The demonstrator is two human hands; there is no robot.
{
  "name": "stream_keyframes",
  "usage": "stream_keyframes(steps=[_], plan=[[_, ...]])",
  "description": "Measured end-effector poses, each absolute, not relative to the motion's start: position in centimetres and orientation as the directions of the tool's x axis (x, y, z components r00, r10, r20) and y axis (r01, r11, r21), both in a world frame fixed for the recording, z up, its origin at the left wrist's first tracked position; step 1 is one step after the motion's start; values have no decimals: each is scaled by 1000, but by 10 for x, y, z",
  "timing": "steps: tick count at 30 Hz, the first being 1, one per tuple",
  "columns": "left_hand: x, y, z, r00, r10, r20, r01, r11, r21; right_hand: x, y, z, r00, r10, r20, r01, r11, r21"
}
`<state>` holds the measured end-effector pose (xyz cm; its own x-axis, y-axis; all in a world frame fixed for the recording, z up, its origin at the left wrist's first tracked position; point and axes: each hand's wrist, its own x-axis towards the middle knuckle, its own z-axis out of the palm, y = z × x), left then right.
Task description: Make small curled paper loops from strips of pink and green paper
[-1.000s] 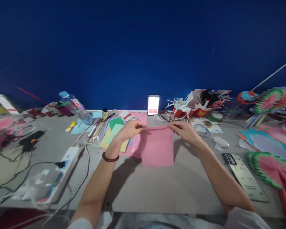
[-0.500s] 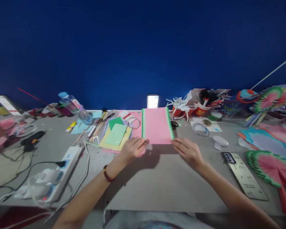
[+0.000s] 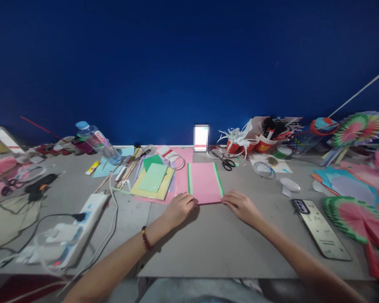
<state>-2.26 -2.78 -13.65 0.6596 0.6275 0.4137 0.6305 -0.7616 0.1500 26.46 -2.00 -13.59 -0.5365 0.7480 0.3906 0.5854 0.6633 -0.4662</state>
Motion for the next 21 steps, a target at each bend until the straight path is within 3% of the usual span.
stream_keyframes(steps=[5, 9, 14, 21], plan=[[-21, -20, -133, 570, 767, 294, 614, -635, 469, 263, -14, -127, -479, 856, 194, 568, 471, -675], [-20, -9, -116, 558, 825, 82, 609, -475, 635, 261, -5, -115, -457, 889, -2, 621, 317, -717], [-12, 1, -97, 563, 818, -116, 645, -348, 681, 259, 9, -109, -360, 911, -200, 687, 113, -718], [35, 5, -94, 581, 812, -58, 586, -367, 722, 256, 18, -101, -396, 883, -253, 708, 119, -696]])
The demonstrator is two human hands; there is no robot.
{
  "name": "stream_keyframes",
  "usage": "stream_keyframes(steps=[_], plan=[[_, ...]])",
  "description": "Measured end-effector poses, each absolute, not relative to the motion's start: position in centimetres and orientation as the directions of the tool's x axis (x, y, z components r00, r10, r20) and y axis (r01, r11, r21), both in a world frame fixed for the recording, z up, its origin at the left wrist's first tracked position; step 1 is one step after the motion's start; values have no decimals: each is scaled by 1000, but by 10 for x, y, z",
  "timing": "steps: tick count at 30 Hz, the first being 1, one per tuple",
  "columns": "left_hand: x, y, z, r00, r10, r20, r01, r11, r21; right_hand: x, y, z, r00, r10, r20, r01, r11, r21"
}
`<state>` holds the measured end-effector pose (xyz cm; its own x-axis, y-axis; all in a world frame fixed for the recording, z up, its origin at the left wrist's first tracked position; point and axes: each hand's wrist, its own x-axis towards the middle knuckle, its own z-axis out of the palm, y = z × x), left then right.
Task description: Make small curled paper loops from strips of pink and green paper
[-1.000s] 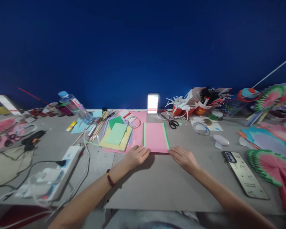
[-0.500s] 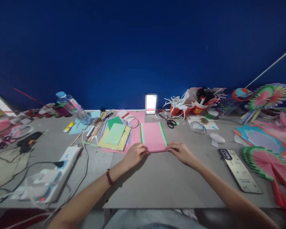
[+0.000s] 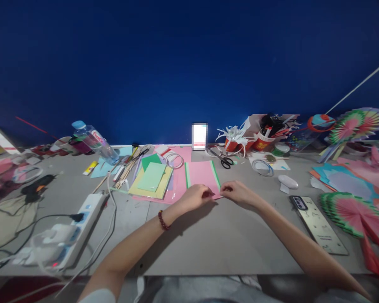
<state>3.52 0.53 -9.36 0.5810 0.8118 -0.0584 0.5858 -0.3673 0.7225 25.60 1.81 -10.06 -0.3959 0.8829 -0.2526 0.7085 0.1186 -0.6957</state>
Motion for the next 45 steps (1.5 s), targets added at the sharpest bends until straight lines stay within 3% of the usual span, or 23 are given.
stream_keyframes(steps=[10, 45], plan=[[58, 18, -116, 555, 830, -49, 545, -319, 776, 255, 18, -98, -392, 882, -261, 716, 115, -688], [57, 23, -121, 590, 806, -55, 559, -358, 748, 265, 16, -106, -432, 868, -244, 648, 110, -754]])
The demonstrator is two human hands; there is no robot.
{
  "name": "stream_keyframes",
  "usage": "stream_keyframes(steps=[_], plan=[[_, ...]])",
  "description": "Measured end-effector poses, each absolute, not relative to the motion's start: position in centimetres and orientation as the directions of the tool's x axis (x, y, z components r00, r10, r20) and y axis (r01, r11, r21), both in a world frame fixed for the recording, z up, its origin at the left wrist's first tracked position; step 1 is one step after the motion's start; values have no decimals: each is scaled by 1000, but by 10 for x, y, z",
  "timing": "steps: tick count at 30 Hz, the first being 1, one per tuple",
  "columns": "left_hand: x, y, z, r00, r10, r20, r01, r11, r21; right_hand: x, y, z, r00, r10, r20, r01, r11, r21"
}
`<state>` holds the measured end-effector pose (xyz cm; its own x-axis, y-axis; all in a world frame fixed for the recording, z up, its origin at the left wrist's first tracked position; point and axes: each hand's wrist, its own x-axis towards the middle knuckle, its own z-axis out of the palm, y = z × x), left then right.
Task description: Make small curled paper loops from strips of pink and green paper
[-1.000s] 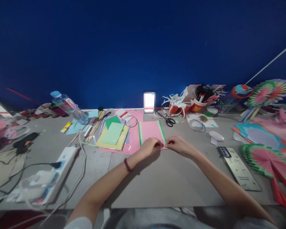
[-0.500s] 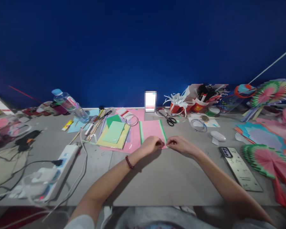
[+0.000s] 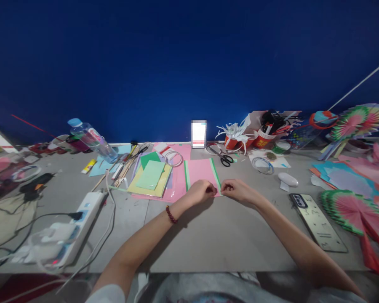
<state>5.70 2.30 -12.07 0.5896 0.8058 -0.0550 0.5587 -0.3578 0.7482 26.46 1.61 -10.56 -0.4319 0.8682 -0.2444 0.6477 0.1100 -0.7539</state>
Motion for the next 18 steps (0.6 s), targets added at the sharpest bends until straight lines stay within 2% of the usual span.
stream_keyframes(steps=[11, 18], plan=[[57, 20, -118, 596, 802, -36, 570, -391, 723, 263, 13, -105, -409, 878, -247, 651, 91, -754], [58, 13, -114, 643, 766, 3, 610, -515, 603, 259, 13, -102, -404, 881, -248, 667, 98, -738]])
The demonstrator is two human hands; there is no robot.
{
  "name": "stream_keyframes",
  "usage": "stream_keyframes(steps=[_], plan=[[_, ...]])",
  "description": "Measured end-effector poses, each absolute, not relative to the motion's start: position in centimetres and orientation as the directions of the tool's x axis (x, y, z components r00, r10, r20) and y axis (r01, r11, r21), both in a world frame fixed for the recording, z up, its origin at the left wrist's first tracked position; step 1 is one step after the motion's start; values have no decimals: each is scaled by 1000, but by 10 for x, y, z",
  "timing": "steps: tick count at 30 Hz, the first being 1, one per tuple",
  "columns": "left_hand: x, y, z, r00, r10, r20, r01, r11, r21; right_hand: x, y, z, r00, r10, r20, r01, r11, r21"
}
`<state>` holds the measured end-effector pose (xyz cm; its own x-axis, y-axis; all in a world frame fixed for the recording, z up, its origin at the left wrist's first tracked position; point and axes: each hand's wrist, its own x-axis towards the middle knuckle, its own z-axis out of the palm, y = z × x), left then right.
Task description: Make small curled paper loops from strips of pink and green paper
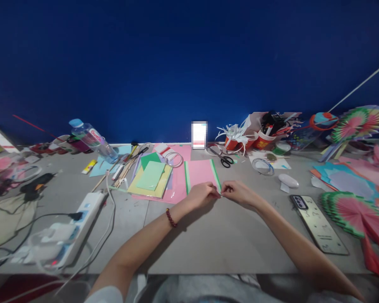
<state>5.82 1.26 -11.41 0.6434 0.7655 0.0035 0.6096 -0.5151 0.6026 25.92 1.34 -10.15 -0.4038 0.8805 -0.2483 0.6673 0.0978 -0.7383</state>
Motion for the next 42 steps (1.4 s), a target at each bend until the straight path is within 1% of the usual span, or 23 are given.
stream_keyframes(steps=[9, 19, 21, 23, 26, 30, 33, 36, 39, 42], plan=[[56, 13, -123, 667, 744, 34, 612, -574, 544, 262, 14, -107, -410, 880, -242, 647, 93, -757], [58, 9, -121, 685, 725, 71, 629, -639, 443, 259, 13, -106, -387, 888, -248, 675, 90, -732], [58, 8, -119, 681, 729, 65, 635, -633, 443, 259, 12, -104, -391, 891, -230, 685, 115, -719], [58, 8, -118, 676, 735, 55, 636, -619, 460, 260, 8, -102, -414, 894, -172, 694, 187, -695], [58, 7, -116, 676, 736, 42, 632, -608, 481, 261, -6, -101, -449, 893, -17, 719, 351, -600], [58, 9, -114, 701, 713, 36, 617, -630, 472, 260, -38, -110, -493, 846, 202, 770, 533, -351], [58, 10, -114, 712, 701, 45, 607, -646, 463, 259, -56, -123, -537, 782, 316, 766, 609, -207], [58, 9, -116, 708, 704, 58, 598, -640, 483, 256, -62, -134, -546, 764, 344, 775, 617, -140], [57, 7, -116, 693, 719, 59, 599, -618, 509, 253, -62, -139, -535, 781, 323, 795, 595, -121], [56, 7, -113, 685, 727, 47, 579, -583, 570, 250, -62, -140, -525, 790, 316, 806, 581, -112]])
